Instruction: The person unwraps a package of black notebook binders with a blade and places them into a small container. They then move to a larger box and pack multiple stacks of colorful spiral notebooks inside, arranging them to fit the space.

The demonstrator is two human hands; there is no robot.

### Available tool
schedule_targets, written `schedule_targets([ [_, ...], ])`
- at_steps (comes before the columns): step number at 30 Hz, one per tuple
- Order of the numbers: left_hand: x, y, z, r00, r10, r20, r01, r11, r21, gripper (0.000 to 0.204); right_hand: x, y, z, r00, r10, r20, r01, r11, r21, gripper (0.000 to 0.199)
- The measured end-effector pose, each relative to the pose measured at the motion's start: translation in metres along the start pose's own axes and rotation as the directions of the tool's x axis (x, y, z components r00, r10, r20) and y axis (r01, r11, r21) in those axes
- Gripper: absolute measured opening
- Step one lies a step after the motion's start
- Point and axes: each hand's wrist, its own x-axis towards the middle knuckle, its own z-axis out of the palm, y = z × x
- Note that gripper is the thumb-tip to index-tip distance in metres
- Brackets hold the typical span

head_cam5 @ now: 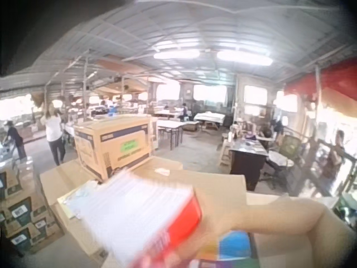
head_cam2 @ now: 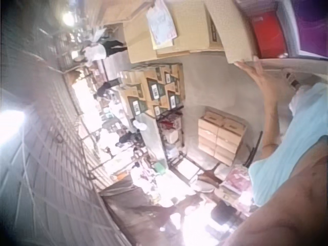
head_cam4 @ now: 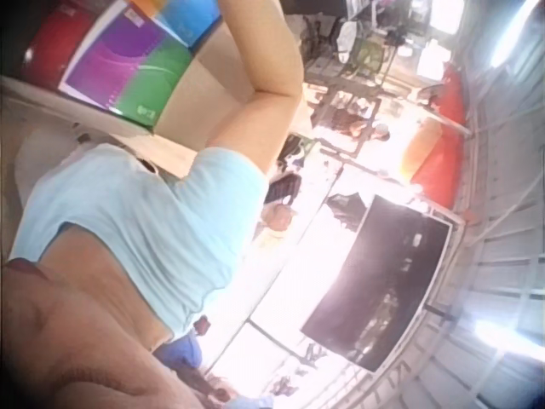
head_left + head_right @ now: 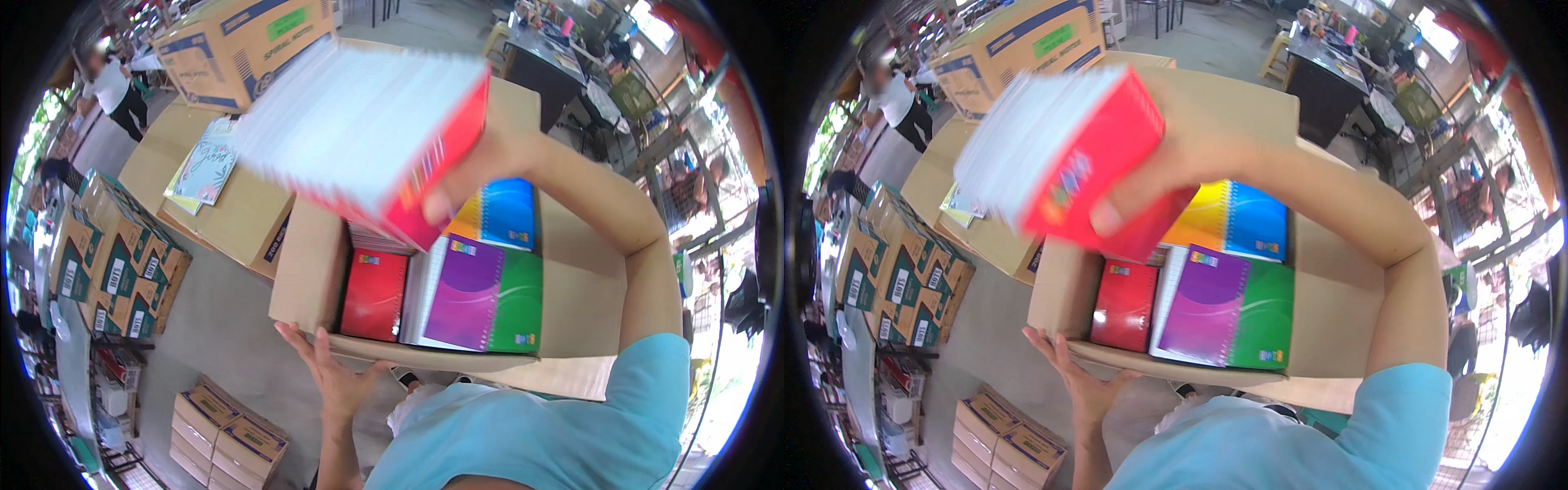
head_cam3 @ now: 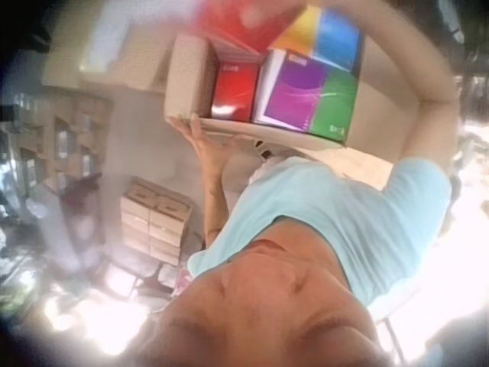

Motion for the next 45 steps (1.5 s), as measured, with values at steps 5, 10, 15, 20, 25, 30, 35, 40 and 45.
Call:
schedule_targets([
  [5,-0.006,0.017,-0.012,0.990,-0.014,0.138,0.002,0.996,0.087,0.130,-0.126,-0.045,-0.039,0.836,-0.073,-0.544,0.160,0.980,0.114,0.057],
  [10,-0.005,0.039,-0.021,0.960,0.238,-0.150,-0.241,0.971,0.001,0.114,-0.334,-0.054,-0.074,0.522,-0.127,-0.843,0.270,0.962,0.023,0.063],
  [15,-0.017,0.160,0.073,0.915,0.321,-0.245,-0.344,0.937,-0.058,0.106,-0.594,0.009,-0.063,0.128,0.223,-0.966,-0.015,0.975,0.223,0.069],
  [20,-0.060,0.281,0.206,0.940,0.324,-0.106,-0.340,0.896,-0.286,0.097,-0.831,0.082,-0.039,-0.006,0.507,-0.862,-0.395,0.791,0.468,0.089],
  [25,-0.103,0.402,0.359,0.912,0.318,0.260,-0.136,0.831,-0.540,0.089,-1.003,0.128,-0.051,-0.067,0.724,-0.687,-0.527,0.559,0.640,0.099],
  [30,-0.144,0.476,0.591,0.590,0.234,0.773,0.424,0.725,-0.543,0.082,-1.093,0.151,-0.057,-0.051,0.759,-0.649,-0.606,0.494,0.624,0.103],
  [35,-0.175,0.565,0.829,0.333,0.678,0.655,-0.400,0.731,-0.553,0.099,-1.112,0.146,-0.039,0.056,0.764,-0.643,-0.395,0.609,0.688,0.095],
  [40,-0.190,0.670,0.974,0.168,0.731,0.661,-0.421,0.660,-0.622,0.101,-1.128,0.099,0.011,0.002,0.760,-0.650,-0.337,0.613,0.715,0.100],
  [45,-0.181,0.675,1.028,0.070,0.803,0.591,-0.387,0.568,-0.726,0.076,-1.152,0.100,0.021,0.007,0.798,-0.603,-0.318,0.573,0.755,0.104],
])
